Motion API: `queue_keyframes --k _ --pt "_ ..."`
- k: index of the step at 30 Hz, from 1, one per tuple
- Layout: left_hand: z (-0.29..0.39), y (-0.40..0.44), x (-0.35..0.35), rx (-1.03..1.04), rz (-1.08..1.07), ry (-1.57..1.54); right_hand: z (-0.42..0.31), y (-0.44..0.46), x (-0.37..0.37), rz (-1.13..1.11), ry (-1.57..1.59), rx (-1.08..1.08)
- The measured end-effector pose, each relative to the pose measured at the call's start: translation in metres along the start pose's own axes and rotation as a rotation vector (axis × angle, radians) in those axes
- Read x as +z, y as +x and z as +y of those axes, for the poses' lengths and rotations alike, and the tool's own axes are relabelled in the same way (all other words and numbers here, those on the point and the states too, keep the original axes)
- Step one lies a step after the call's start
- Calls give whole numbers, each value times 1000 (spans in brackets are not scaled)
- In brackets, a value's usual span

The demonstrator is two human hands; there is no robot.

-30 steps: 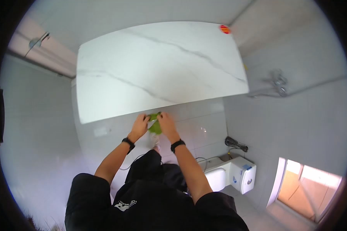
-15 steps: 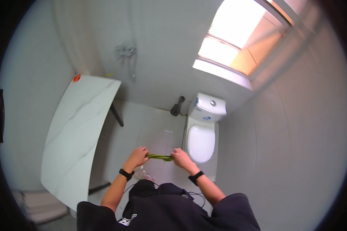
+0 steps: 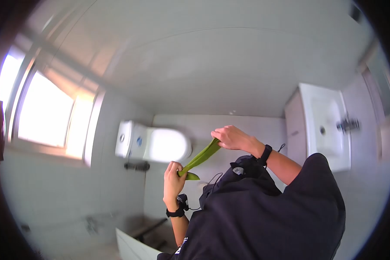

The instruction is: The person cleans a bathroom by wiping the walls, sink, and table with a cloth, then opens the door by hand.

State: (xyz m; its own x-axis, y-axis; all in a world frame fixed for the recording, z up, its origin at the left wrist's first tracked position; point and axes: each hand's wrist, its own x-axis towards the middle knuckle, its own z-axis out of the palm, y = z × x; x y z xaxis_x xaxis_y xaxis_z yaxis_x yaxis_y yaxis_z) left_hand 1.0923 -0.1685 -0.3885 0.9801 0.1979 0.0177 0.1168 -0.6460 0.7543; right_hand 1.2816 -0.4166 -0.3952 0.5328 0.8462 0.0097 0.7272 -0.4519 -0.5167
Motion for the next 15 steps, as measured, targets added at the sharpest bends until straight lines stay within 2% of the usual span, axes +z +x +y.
queue_keyframes --k 2,5,6,7,9,13,14,15 --pt "-8 50 0 130 -73 60 19 -7 -9 60 8 170" --pt "-7 126 -17 220 -211 62 37 -11 -31 106 -18 346" --pt "5 154 -11 247 -259 61 48 -21 -45 133 -1 415" --pt "46 149 -18 285 -341 75 22 -62 -66 176 26 504" --pt "44 195 -14 351 -401 32 27 -55 -77 218 0 620" --pt "6 236 -11 509 -555 -108 -12 -42 -47 255 -110 866" --pt "23 198 25 523 -583 -62 -4 -100 -26 304 -110 876" --pt "20 198 25 534 -639 -65 -16 -106 -22 347 -111 924"
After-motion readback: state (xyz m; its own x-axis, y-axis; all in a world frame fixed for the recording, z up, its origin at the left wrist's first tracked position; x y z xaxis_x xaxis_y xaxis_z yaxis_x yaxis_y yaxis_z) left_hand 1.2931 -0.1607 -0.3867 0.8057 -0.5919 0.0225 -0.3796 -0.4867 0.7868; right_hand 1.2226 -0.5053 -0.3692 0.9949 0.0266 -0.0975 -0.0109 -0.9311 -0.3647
